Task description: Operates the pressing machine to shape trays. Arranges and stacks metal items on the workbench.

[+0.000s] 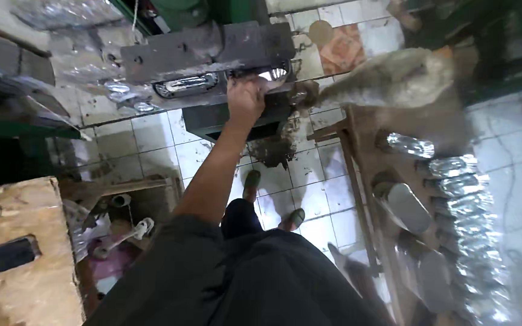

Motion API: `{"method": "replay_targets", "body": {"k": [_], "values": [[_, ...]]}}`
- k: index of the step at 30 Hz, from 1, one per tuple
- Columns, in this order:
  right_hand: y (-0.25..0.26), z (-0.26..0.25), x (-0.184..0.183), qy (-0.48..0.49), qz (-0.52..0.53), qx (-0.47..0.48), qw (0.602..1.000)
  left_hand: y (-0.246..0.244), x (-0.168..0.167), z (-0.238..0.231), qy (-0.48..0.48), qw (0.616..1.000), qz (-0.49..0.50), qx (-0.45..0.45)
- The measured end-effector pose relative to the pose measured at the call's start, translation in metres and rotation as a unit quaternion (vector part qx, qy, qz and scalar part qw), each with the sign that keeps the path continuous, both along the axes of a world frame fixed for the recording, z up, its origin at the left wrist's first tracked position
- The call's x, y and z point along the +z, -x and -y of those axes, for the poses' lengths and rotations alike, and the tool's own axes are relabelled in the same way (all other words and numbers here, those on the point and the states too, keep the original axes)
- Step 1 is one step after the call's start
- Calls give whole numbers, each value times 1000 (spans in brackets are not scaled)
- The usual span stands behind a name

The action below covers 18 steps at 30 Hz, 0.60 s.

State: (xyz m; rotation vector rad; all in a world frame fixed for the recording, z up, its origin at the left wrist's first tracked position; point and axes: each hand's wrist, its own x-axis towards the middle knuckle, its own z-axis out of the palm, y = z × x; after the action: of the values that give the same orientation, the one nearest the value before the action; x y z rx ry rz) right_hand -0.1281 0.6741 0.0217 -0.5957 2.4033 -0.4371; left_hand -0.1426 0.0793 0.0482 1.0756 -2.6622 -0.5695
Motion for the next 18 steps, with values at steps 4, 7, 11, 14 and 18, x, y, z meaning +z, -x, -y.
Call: {"method": "replay_targets", "body": {"k": [4,7,11,14,18], "values": [[88,176,-12,-121,91,123,981,-104,-9,44,-32,998,32,-31],[100,345,26,-29,-94,298,950,-157,-48,94,-7,999,47,-5],[131,486,24,145,-293,345,880,-186,-9,54,-29,998,-63,11],[174,522,8,110,-306,325,888,-256,-9,-8,-191,977,-99,11],[143,568,8,56,-266,346,898,-364,-61,-83,-466,870,145,68]]}}
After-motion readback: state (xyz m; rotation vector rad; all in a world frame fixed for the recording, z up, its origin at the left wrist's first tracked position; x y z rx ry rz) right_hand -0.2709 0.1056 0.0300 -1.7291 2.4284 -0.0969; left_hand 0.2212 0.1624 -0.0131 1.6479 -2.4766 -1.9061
